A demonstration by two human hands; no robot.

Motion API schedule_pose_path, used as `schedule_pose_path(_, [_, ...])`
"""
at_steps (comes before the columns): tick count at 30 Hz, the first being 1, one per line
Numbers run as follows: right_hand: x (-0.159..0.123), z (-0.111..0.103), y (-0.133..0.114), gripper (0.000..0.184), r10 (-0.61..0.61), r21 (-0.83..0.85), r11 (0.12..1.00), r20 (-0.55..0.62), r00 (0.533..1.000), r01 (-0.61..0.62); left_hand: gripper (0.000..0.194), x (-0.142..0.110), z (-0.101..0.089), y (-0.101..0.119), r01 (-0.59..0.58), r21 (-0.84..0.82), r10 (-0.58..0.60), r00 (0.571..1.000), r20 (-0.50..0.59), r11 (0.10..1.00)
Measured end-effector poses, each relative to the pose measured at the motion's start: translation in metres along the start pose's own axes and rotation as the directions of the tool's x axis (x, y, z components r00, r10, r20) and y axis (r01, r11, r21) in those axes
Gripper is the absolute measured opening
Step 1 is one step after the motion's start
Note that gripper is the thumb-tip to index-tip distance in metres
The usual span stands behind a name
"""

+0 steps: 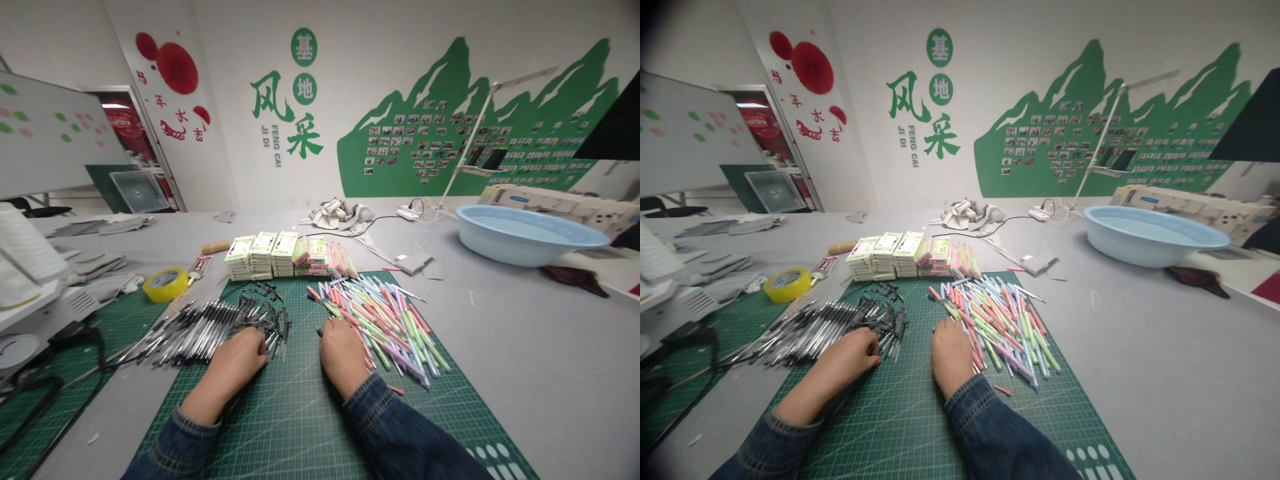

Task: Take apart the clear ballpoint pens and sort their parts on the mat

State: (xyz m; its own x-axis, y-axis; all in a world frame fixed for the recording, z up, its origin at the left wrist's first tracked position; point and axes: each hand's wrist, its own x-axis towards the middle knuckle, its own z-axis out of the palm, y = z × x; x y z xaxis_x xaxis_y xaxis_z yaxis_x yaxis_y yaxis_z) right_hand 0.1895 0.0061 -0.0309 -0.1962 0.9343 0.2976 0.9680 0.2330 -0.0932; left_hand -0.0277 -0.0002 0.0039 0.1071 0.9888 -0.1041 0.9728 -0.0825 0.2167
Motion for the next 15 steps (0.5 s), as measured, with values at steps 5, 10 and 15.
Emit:
schedule_pose_path(5, [0.0, -0.008, -0.002, 0.008, 0.073, 0.223, 0.973, -0.037, 0.997, -0.063, 0.011, 0.005, 0.008, -0.005, 0.033, -0.06, -0.034, 0.999, -0.021, 0.998])
schedule_pose_path(10, [0.005, -0.013, -0.003, 0.004, 0.131, 0.626, 0.77, 0.04, 0.991, -0.127, 0.01, 0.013, 0.002, -0.014, 0.044, -0.433, -0.082, 0.994, -0.069, 0.9])
schedule_pose_path(15, [0.008, -0.007, -0.008, 0.01, 0.011, 0.911, 0.385, 0.158, 0.987, -0.15, 0.017, 0.014, -0.007, -0.006, -0.026, -0.968, -0.154, 0.986, -0.067, 0.25])
